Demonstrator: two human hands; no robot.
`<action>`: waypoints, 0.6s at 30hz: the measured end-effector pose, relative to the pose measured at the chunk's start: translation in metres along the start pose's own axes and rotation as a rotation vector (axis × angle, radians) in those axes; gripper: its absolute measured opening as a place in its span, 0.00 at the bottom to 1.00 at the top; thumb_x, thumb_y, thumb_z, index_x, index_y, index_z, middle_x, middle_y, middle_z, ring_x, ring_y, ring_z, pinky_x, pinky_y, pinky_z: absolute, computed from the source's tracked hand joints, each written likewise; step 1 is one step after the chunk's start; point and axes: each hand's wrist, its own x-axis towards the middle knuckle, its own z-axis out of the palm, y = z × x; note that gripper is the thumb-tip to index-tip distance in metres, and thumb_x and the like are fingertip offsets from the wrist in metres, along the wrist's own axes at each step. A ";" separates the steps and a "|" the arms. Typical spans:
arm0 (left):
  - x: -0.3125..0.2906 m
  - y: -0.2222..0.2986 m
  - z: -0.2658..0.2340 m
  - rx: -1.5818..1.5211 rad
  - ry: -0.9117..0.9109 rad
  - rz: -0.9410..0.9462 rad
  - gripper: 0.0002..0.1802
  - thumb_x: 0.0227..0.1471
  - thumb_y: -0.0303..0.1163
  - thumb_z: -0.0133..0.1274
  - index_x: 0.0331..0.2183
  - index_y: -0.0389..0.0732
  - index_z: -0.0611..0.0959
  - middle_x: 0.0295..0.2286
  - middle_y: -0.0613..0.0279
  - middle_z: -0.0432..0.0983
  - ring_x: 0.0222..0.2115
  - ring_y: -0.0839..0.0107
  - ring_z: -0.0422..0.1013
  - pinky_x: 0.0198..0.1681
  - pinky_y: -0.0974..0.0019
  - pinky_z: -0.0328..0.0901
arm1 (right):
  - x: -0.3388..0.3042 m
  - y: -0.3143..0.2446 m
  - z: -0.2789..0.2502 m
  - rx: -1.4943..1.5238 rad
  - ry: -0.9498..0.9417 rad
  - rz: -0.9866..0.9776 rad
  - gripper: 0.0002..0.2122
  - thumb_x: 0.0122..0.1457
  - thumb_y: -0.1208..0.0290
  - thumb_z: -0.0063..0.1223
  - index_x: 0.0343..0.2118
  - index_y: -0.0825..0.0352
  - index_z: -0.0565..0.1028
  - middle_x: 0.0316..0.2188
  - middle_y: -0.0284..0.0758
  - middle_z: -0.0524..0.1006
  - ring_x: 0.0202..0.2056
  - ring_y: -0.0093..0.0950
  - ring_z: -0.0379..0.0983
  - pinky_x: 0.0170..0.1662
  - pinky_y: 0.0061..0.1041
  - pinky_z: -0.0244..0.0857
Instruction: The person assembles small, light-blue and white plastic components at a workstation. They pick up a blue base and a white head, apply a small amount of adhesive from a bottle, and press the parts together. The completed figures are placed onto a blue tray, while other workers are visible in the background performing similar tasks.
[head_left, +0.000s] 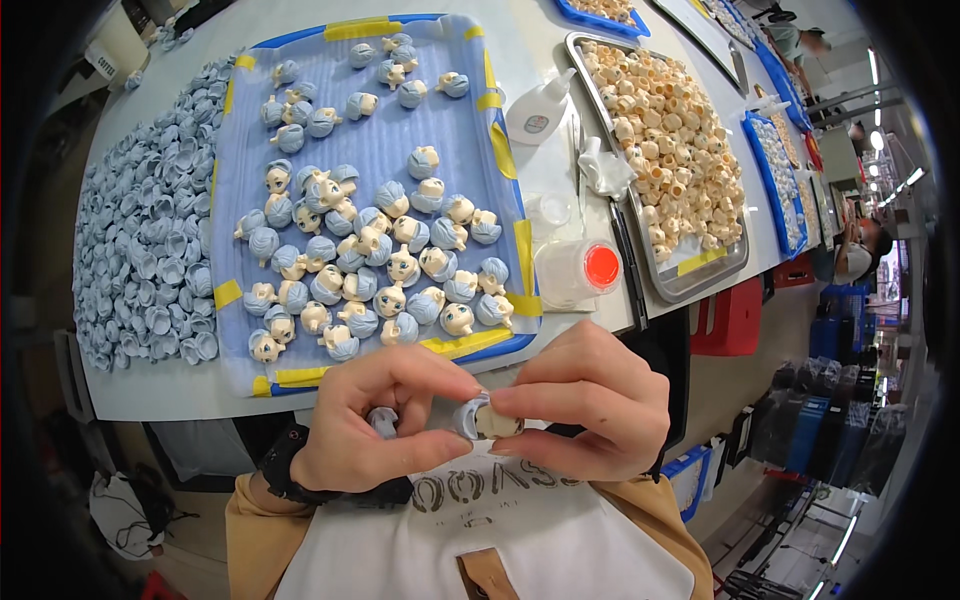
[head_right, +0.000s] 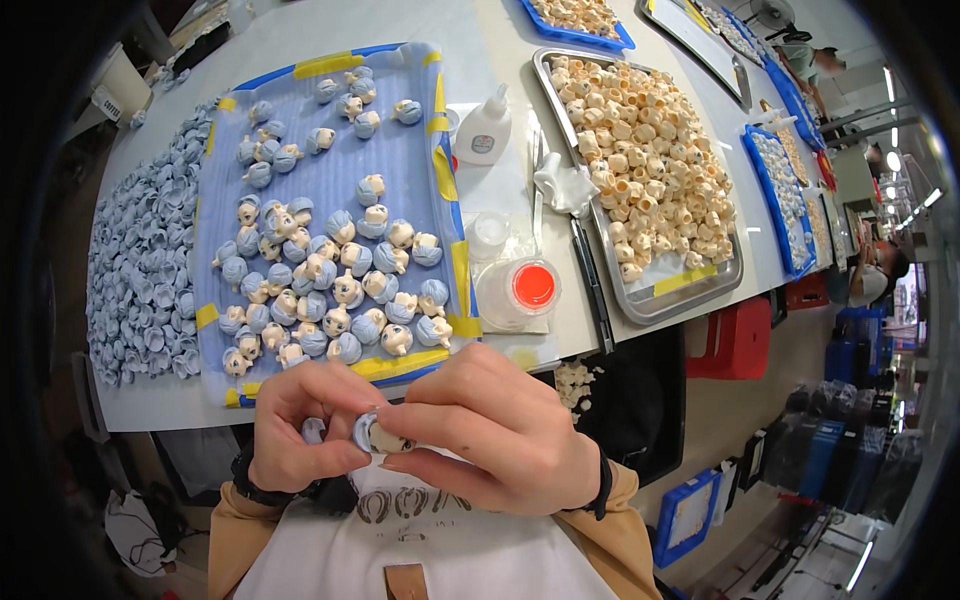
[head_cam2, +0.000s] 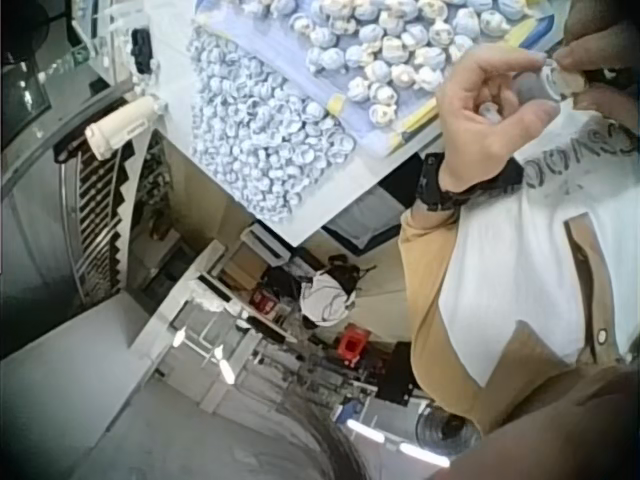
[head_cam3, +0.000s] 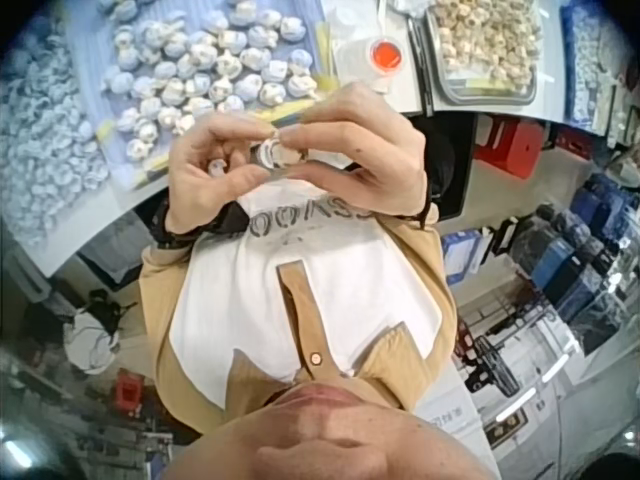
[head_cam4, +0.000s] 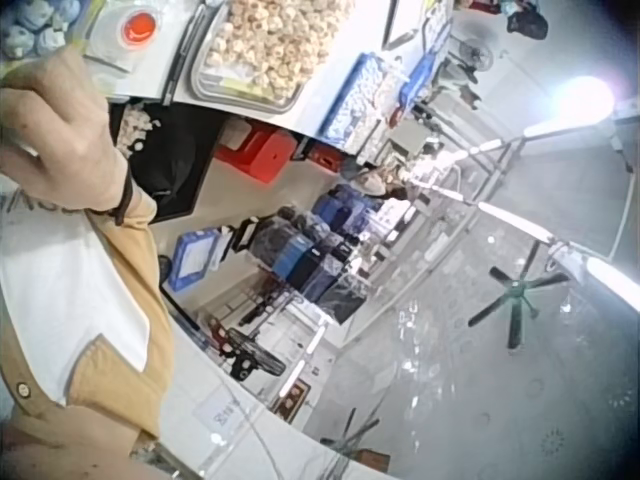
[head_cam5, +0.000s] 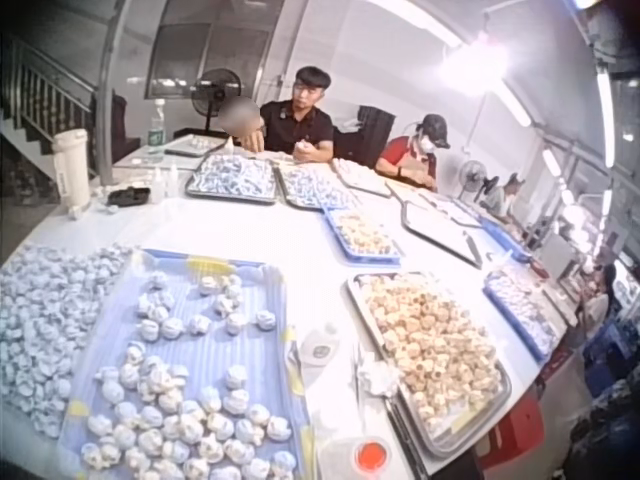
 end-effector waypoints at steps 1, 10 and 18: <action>0.000 0.001 0.000 0.001 -0.006 0.000 0.19 0.38 0.18 0.60 0.37 0.37 0.78 0.37 0.60 0.73 0.15 0.89 0.55 0.19 0.82 0.51 | 0.000 0.001 0.000 -0.010 -0.001 -0.032 0.16 0.36 0.76 0.66 0.32 0.71 0.76 0.25 0.36 0.73 0.24 0.27 0.68 0.25 0.22 0.59; -0.001 0.008 0.002 0.026 0.003 -0.088 0.18 0.36 0.19 0.61 0.34 0.35 0.78 0.33 0.54 0.75 0.15 0.88 0.59 0.20 0.82 0.55 | -0.007 0.001 0.004 -0.119 -0.016 -0.140 0.17 0.37 0.73 0.64 0.33 0.73 0.75 0.26 0.35 0.72 0.23 0.29 0.67 0.25 0.24 0.61; 0.005 0.015 0.011 -0.148 0.116 -0.298 0.32 0.45 0.26 0.57 0.50 0.31 0.62 0.31 0.59 0.76 0.16 0.88 0.64 0.20 0.83 0.56 | -0.004 0.002 0.024 -0.429 0.060 -0.131 0.20 0.39 0.62 0.61 0.35 0.70 0.75 0.29 0.33 0.73 0.30 0.30 0.69 0.27 0.24 0.60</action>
